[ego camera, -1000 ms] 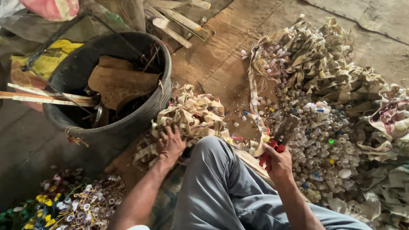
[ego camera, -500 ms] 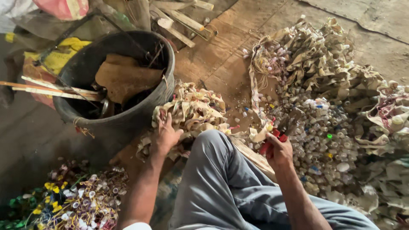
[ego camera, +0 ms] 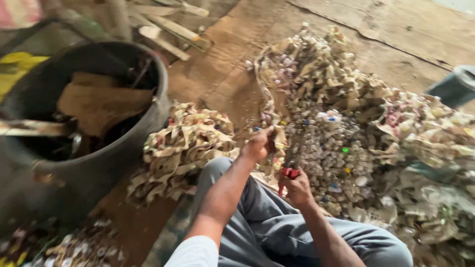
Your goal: The person sits on the floor and uses pliers to cut and separate small plastic components from a tangled bundle of wires and fabric. The separated pieces are dropped onto the floor, and the remaining bundle is placed into a nearby tire.
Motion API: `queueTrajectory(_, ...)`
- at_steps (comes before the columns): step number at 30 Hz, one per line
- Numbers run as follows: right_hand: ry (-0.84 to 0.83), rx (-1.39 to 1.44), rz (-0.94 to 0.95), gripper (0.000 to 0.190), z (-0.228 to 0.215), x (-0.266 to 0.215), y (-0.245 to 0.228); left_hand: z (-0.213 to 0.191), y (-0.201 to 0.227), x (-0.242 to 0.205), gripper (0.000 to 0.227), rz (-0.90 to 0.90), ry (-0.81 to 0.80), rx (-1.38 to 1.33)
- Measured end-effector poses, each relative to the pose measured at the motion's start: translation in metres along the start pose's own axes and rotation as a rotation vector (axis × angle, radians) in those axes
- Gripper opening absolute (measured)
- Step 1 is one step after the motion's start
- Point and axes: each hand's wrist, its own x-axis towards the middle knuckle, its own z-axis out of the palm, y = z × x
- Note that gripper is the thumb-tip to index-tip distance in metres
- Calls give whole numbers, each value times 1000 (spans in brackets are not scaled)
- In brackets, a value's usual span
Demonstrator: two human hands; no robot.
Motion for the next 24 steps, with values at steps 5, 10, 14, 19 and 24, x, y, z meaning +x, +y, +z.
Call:
queueTrajectory(5, 140, -132, 186, 28, 17, 6, 1, -12, -9, -10, 35, 331, 101, -93)
queueTrajectory(10, 214, -84, 226, 37, 23, 15, 11, -11, -15, -1, 30, -75, 126, -582)
queueTrajectory(14, 223, -198, -25, 38, 21, 13, 25, 24, -23, 13, 28, -1004, 62, -1550)
queueTrajectory(19, 358, 38, 136, 26, 12, 21, -7, 46, -49, -5, 22, -912, -19, -1254)
queueTrajectory(24, 267, 96, 171, 19, 6, 32, -54, 69, -57, -30, 22, -260, -365, -202)
